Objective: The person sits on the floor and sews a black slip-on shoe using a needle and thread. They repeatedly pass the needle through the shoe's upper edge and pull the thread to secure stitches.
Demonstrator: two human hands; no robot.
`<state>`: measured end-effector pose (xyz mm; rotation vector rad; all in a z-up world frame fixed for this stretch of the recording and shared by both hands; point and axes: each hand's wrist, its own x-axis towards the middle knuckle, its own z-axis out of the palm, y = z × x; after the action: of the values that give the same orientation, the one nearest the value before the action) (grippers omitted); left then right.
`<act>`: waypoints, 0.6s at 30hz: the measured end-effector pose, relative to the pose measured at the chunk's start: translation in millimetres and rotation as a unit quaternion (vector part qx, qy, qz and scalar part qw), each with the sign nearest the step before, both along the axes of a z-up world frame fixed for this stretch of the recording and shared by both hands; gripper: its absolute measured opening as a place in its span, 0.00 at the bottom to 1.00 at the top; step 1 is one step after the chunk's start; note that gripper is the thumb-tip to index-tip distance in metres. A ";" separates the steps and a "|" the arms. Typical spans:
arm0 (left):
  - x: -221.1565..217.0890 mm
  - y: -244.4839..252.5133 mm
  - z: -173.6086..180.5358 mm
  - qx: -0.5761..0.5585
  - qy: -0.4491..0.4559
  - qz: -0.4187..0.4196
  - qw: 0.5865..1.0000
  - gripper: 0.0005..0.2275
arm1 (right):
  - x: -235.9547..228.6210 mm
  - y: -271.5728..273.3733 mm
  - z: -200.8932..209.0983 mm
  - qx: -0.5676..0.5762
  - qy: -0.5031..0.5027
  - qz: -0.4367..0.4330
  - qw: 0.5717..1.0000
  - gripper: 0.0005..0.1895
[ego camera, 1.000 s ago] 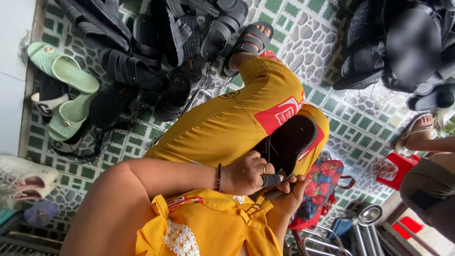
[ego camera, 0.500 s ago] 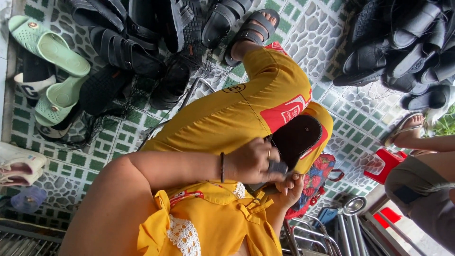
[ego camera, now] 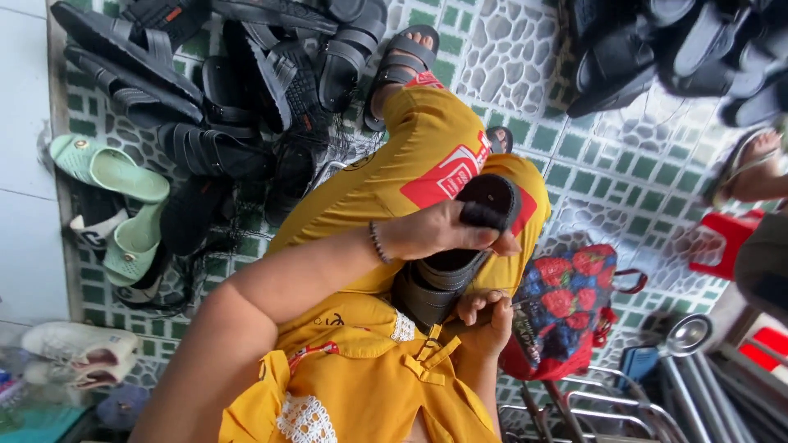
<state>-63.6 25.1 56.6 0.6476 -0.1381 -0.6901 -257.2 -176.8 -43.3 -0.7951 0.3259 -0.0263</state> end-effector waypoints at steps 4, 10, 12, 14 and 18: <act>24.2 -44.8 -31.0 0.044 -0.024 0.011 0.999 0.04 | 16.7 20.9 33.0 -0.042 -0.020 -0.017 0.999 0.12; 79.8 -64.2 -46.1 0.250 -0.160 0.104 0.949 0.07 | 45.9 41.5 66.6 -0.243 0.072 -0.019 0.967 0.10; 92.4 -68.4 -60.4 0.241 -0.151 0.157 0.946 0.04 | 58.6 42.2 64.5 -0.269 0.108 -0.010 0.957 0.09; 92.4 -67.3 -64.3 0.242 -0.151 0.139 0.948 0.03 | 56.7 42.9 63.6 -0.246 0.171 -0.023 0.954 0.09; 97.7 -21.4 -39.1 0.236 -0.121 0.075 0.961 0.03 | 90.1 29.8 119.8 -0.308 0.327 -0.047 0.892 0.12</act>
<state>34.1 3.7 17.4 1.1907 -0.1495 -0.4950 -167.2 -147.0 76.5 -1.4158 1.0325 0.0539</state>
